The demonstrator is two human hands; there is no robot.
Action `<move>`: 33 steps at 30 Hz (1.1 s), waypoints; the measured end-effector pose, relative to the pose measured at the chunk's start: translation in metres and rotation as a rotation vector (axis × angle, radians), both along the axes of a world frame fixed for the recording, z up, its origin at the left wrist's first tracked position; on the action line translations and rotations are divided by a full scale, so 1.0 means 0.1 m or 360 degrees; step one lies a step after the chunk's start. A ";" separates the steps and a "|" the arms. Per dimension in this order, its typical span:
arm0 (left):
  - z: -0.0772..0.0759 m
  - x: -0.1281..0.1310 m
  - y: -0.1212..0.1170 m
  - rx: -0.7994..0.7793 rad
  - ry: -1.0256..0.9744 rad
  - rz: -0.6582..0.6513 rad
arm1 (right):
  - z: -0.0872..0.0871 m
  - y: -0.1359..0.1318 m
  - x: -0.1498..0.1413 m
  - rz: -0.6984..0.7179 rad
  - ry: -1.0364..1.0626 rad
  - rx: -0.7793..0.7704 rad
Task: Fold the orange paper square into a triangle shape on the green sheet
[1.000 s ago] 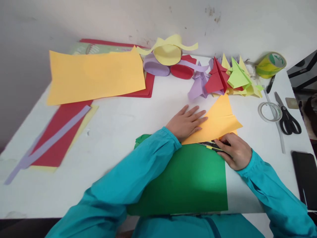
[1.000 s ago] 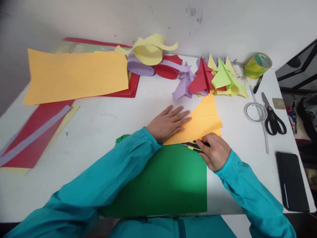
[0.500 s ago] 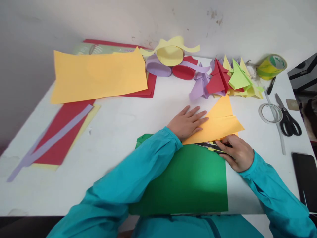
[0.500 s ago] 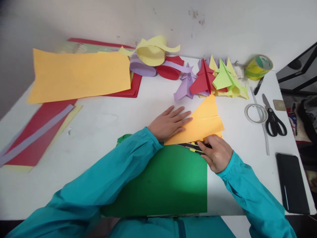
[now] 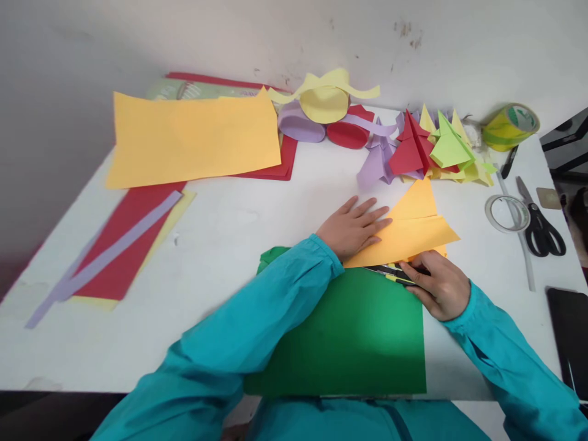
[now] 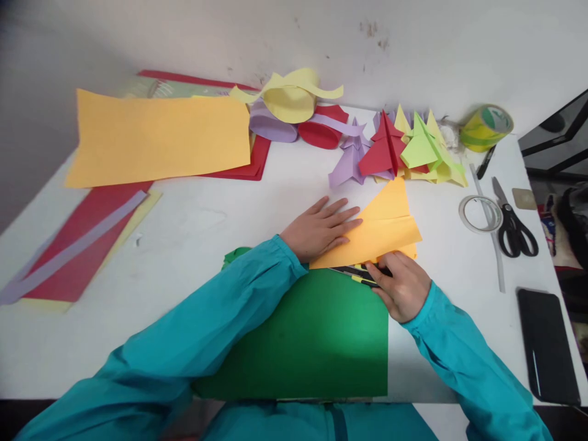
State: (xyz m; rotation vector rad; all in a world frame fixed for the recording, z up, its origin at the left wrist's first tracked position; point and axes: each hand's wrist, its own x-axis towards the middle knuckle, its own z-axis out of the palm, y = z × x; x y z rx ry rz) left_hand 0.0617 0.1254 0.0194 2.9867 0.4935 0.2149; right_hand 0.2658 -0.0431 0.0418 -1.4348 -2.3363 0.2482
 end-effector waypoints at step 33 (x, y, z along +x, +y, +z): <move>-0.02 -0.01 0.01 0.0001 -0.0103 -0.0057 | 0.00 0.05 -0.12 0.0038 0.0009 0.0044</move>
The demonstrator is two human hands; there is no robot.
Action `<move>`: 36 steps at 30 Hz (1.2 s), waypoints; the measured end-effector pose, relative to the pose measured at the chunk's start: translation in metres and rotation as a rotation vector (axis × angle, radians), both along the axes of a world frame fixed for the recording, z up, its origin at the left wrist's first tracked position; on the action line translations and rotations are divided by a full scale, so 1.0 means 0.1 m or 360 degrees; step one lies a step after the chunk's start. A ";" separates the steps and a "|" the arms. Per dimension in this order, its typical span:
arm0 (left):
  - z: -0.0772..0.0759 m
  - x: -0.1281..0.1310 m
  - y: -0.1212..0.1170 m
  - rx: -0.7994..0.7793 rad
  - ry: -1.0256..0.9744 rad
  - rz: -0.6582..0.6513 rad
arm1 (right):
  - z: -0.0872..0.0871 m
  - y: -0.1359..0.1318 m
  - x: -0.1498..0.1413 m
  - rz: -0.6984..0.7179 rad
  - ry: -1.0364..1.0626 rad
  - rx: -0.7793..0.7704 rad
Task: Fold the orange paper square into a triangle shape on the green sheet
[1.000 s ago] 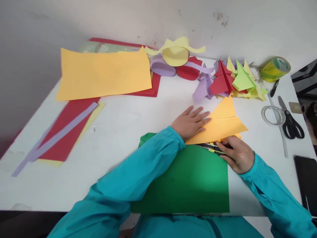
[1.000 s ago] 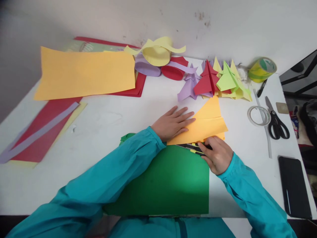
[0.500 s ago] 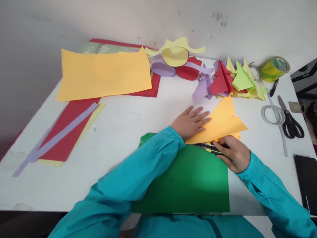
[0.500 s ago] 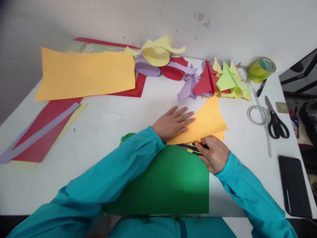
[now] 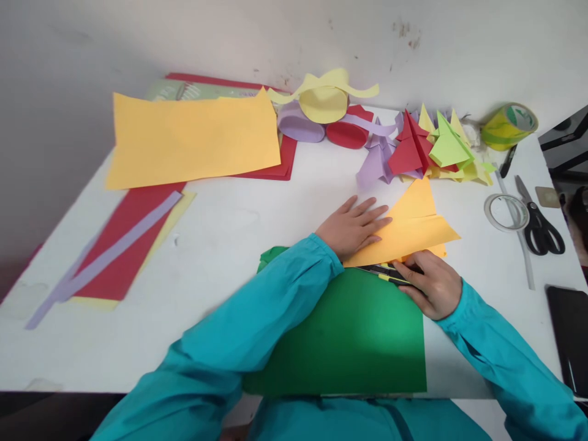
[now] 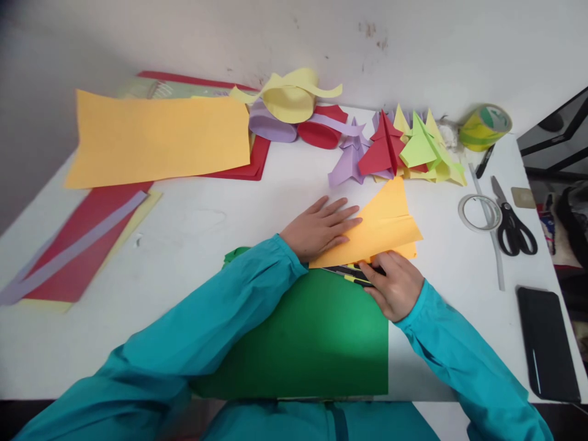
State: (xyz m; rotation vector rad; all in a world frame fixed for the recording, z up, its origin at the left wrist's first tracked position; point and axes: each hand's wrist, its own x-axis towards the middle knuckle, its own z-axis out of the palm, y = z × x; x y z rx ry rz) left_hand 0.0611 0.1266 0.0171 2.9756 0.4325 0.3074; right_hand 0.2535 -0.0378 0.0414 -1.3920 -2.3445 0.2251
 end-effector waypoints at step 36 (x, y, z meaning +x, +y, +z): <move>0.03 -0.84 -0.30 -0.0324 -0.0437 -0.0362 | -0.03 -0.04 0.05 -0.0052 -0.0007 -0.0001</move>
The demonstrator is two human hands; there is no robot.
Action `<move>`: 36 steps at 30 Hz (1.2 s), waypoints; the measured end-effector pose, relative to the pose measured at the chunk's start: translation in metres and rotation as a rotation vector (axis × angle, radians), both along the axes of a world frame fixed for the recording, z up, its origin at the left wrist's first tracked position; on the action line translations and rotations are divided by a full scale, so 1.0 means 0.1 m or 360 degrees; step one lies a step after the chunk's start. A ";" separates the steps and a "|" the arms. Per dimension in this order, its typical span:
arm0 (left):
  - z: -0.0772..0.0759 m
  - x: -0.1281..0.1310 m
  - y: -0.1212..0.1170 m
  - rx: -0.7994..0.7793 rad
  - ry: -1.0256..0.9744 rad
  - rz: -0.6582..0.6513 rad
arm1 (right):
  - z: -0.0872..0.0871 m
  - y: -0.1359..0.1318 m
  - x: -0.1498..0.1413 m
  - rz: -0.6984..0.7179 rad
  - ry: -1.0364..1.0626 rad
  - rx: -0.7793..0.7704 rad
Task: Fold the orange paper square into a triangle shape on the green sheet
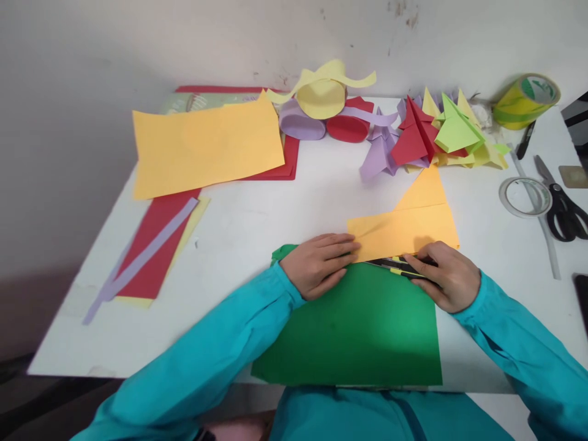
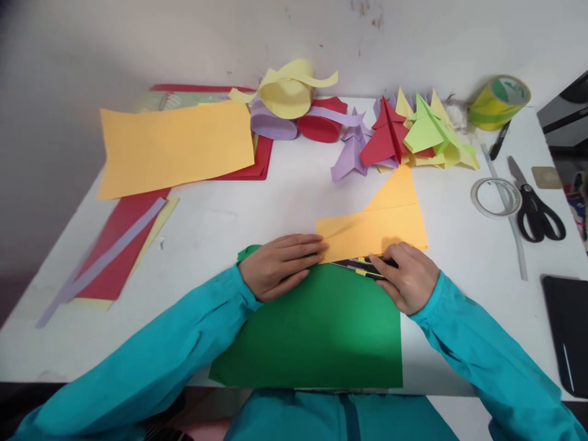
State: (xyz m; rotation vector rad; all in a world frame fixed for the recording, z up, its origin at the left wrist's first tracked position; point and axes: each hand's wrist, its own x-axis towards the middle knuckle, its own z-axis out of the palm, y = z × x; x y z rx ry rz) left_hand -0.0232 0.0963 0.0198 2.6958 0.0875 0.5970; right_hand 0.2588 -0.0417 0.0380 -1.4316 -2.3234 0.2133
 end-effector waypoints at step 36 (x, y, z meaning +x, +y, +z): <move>0.17 -0.01 -0.29 0.0250 -0.0094 0.0122 | 0.09 -0.06 0.37 0.0039 0.0185 -0.0046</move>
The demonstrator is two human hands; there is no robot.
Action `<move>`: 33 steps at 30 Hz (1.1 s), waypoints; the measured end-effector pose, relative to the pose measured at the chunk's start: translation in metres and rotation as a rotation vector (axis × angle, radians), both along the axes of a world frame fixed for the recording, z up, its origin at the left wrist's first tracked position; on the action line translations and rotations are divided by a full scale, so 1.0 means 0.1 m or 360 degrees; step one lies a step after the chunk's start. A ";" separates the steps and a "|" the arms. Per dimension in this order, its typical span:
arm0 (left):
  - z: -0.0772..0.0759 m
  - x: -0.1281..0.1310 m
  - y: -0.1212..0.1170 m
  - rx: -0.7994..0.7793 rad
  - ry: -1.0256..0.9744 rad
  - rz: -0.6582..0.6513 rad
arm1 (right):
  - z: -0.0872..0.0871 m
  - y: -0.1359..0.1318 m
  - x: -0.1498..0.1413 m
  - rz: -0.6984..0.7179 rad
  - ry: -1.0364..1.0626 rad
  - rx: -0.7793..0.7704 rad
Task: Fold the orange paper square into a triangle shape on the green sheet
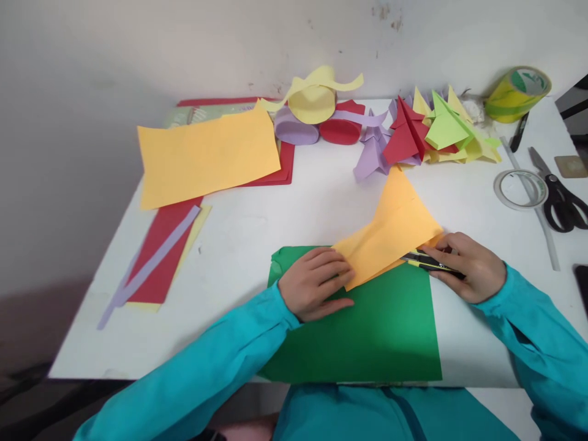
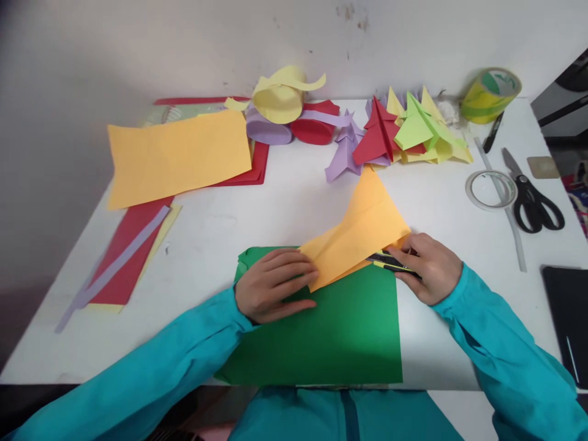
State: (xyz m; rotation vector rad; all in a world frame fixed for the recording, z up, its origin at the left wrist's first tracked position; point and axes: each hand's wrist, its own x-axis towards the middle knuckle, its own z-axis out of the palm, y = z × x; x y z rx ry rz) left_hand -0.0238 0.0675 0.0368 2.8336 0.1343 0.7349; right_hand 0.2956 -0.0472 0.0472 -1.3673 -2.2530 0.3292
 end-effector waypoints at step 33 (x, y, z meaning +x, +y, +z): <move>0.27 0.02 -0.33 0.0078 0.0352 -0.0006 | 0.07 -0.04 0.18 -0.0602 -0.0375 0.0280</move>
